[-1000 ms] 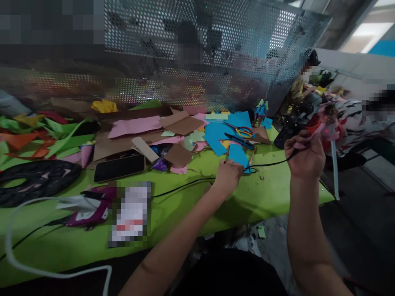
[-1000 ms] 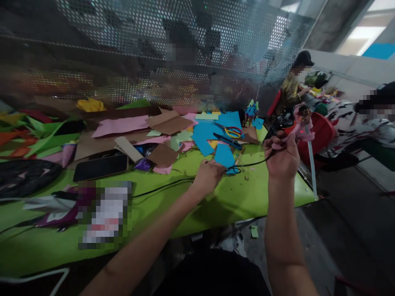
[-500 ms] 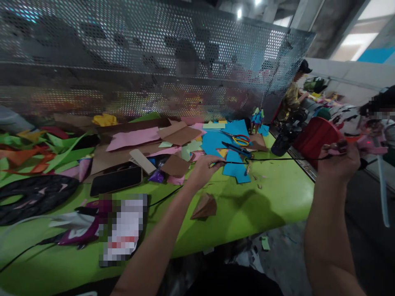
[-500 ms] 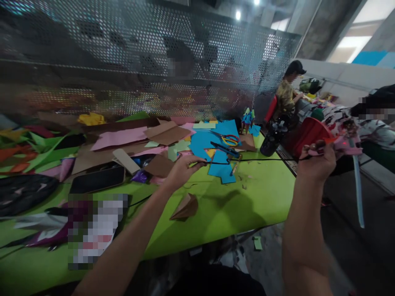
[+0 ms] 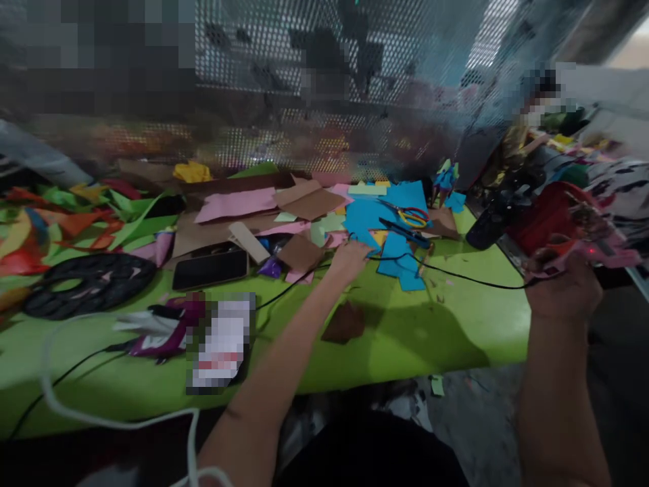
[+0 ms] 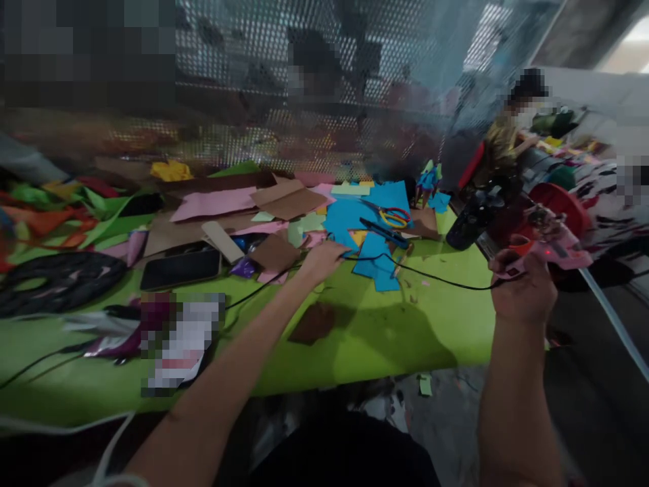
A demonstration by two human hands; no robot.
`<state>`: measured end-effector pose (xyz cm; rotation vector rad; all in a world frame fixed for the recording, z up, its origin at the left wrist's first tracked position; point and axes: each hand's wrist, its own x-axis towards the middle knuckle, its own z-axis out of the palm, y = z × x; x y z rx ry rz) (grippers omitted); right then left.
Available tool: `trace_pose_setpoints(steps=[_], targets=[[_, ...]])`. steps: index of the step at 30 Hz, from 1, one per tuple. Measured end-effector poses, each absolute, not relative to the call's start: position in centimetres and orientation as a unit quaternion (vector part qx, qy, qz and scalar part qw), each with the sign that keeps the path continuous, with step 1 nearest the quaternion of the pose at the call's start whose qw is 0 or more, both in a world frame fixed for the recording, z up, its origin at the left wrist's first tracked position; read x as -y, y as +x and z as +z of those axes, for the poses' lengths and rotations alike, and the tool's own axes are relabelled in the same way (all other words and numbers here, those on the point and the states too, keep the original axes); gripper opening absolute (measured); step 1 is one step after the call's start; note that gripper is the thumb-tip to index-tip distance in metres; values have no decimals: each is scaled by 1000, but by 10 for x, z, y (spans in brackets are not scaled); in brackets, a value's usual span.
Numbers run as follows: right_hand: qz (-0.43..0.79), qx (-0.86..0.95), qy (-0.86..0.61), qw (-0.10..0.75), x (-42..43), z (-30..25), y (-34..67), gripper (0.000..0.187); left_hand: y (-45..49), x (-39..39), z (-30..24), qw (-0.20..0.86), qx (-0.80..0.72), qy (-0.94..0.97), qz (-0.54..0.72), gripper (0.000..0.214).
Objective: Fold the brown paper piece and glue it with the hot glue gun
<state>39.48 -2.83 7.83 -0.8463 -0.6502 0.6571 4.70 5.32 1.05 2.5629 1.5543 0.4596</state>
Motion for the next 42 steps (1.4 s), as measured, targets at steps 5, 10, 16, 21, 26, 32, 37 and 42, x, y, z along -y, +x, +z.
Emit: trace_pose_setpoints(steps=[5,10,16,21,26,32,37,42], targets=[[398,390,-414,720,44,59,359,21,22,1,14,94,-438,858,250,42],[475,432,-436,631,63,42,331,22,-21,84,8,140,-437,848,263,28],[527,554,-448,464,83,22,302,27,-36,118,-14,113,-457,869,149,31],[551,599,-457,358,94,13,284,32,-19,123,-4,46,-493,863,104,32],[544,605,-496,305,97,15,276,34,-13,124,-2,36,-486,865,123,27],[544,645,-469,259,100,15,276,35,-14,123,-9,61,-475,870,116,31],[544,621,-510,242,103,14,279,38,-16,126,-6,53,-478,869,115,33],[532,638,-504,238,104,18,276,38,-17,128,-6,50,-478,870,110,35]])
